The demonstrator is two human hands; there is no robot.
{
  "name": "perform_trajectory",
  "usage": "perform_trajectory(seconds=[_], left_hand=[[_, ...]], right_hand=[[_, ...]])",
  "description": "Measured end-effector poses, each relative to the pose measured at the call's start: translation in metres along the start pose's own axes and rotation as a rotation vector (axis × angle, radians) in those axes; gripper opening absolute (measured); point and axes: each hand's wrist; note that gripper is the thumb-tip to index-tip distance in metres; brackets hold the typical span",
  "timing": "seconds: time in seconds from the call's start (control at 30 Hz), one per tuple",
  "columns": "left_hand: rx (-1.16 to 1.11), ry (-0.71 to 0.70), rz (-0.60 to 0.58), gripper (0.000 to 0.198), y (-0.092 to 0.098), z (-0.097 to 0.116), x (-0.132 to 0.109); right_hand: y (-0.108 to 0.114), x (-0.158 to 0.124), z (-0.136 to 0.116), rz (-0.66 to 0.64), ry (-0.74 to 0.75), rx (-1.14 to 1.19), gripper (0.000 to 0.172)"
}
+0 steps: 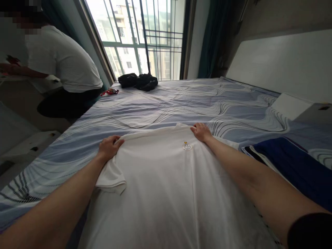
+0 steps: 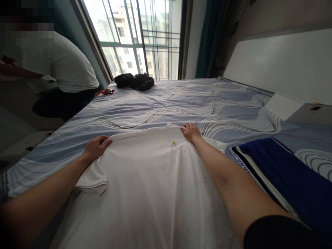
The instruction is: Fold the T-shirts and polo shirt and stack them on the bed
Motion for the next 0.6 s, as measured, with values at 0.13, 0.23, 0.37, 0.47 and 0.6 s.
perform_trajectory(seconds=[0.13, 0.23, 0.37, 0.47, 0.6], left_hand=[[0.048, -0.1, -0.048, 0.059, 0.005, -0.009, -0.034], [0.08, -0.081, -0.13, 0.062, 0.013, -0.017, -0.079], [0.091, -0.001, -0.16, 0.064, 0.028, -0.022, -0.149], [0.074, 0.056, -0.164, 0.067, 0.044, -0.014, -0.205], [0.063, 0.153, -0.093, 0.073, 0.069, 0.009, -0.293]], right_hand=[[0.009, -0.033, 0.016, -0.086, 0.061, -0.017, 0.057], [0.018, -0.076, 0.03, -0.146, 0.024, -0.037, 0.065], [0.037, -0.147, 0.043, -0.202, -0.056, -0.064, 0.068], [0.054, -0.205, 0.046, -0.222, -0.085, -0.063, 0.07], [0.073, -0.292, 0.043, -0.182, -0.122, -0.003, 0.071]])
Point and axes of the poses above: each hand's wrist, its own x-axis towards the middle knuckle, its own y-axis out of the back of the hand, z = x × y, and after that the axes turned 7 degrees about x, right-handed
